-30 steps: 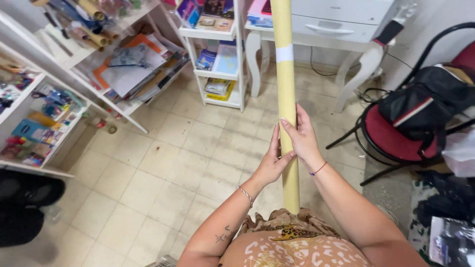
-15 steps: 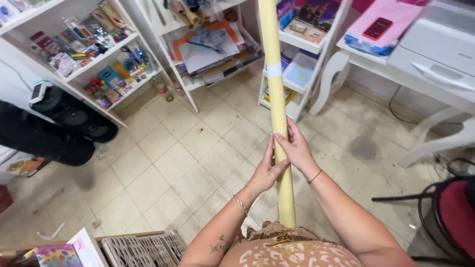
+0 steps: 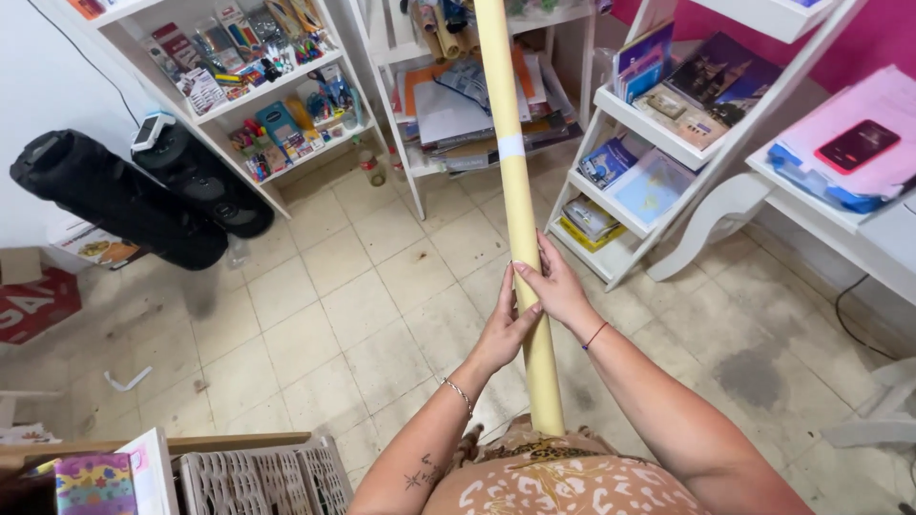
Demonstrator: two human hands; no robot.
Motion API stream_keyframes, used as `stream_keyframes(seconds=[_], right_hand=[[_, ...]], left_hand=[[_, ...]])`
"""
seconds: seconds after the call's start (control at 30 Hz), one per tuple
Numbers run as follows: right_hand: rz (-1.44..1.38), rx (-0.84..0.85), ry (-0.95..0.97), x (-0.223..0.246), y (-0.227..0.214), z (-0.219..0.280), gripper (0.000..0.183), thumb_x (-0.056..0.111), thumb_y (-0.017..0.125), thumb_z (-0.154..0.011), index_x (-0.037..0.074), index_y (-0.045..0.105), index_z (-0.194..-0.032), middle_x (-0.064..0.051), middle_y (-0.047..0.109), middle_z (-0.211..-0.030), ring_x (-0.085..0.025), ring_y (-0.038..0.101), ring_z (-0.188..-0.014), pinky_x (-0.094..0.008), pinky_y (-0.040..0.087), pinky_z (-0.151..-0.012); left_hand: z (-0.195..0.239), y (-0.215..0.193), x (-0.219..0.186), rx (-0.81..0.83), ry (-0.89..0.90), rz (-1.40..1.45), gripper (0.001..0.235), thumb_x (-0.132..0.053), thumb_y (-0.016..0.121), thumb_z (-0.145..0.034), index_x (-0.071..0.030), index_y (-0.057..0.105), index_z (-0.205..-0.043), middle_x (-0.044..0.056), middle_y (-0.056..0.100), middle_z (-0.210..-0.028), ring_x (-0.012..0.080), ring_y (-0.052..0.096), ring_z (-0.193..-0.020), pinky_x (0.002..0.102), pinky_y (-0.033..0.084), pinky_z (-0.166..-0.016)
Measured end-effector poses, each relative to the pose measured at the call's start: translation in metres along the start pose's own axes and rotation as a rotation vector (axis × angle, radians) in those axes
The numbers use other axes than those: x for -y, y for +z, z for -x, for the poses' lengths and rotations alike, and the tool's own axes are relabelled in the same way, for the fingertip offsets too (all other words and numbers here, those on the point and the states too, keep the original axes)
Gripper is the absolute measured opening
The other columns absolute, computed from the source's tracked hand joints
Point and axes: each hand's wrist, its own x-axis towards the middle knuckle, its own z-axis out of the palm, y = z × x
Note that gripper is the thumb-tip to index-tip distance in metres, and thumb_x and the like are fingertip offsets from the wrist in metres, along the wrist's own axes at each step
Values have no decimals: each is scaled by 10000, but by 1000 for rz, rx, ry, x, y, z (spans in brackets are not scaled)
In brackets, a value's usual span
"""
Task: Organizing and sorting various stationery items including wrapping paper rolls and folders in a shop area.
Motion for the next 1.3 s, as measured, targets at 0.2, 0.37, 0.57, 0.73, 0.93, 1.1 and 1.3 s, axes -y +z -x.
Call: stream_keyframes(seconds=[0.2, 0.37, 0.57, 0.73, 0.93, 1.1, 1.3], right_hand=[[72, 39, 19, -26, 15, -59, 851, 82, 736, -919, 10, 241, -1608, -310, 462, -1506, -396, 549, -1321, -442, 518, -1049], [137, 32, 31, -49, 32, -121, 832, 79, 736, -916, 23, 269, -1603, -300, 493, -1480, -387, 594, -1272, -430, 552, -1013], [237, -26, 94, -56, 87, -196, 795, 129, 716, -935, 10, 284, -1591, -304, 504, -1469, -409, 605, -1252, -435, 577, -981], [303, -76, 153, -63, 135, -257, 778, 194, 697, -949, 33, 293, -1594, -269, 526, -1469, -387, 602, -1261, -436, 577, -981], [535, -47, 304, -39, 175, -296, 828, 361, 672, -924, 216, 264, -1630, -213, 530, -1487, -353, 534, -1343, -462, 474, -1124], [620, -17, 230, -69, 174, -358, 777, 316, 645, -949, 159, 290, -1622, -229, 439, -1552, -405, 457, -1406, -504, 410, -1168], [617, -1, 198, -78, 165, -446, 750, 288, 620, -955, 109, 306, -1612, -244, 374, -1590, -413, 407, -1440, -501, 373, -1190]], left_hand=[[-46, -42, 8, -68, -86, -38, 889, -173, 543, -1046, -130, -131, -1624, 246, 345, -1555, 382, 575, -1252, 454, 595, -922], [-79, -90, 13, -60, -189, -54, 917, -228, 583, -1042, -182, -112, -1638, 208, 413, -1535, 377, 650, -1152, 453, 626, -818], [-123, -168, -17, -29, -258, -94, 960, -230, 641, -999, -145, -71, -1638, 227, 421, -1515, 377, 653, -1145, 468, 630, -813], [-163, -240, -34, 20, -277, -142, 1038, -207, 707, -946, -132, -66, -1635, 248, 442, -1470, 382, 658, -1144, 465, 638, -793], [-213, -311, 3, 35, -317, -123, 1024, -190, 697, -957, -67, -68, -1627, 276, 426, -1466, 410, 642, -1154, 491, 629, -807], [-266, -337, -13, 34, -331, -133, 1041, -216, 718, -939, -94, -48, -1634, 254, 452, -1449, 388, 669, -1114, 470, 646, -765], [-350, -369, -12, 25, -321, -105, 1023, -206, 706, -937, -72, -29, -1636, 241, 494, -1404, 352, 691, -1038, 441, 644, -731]])
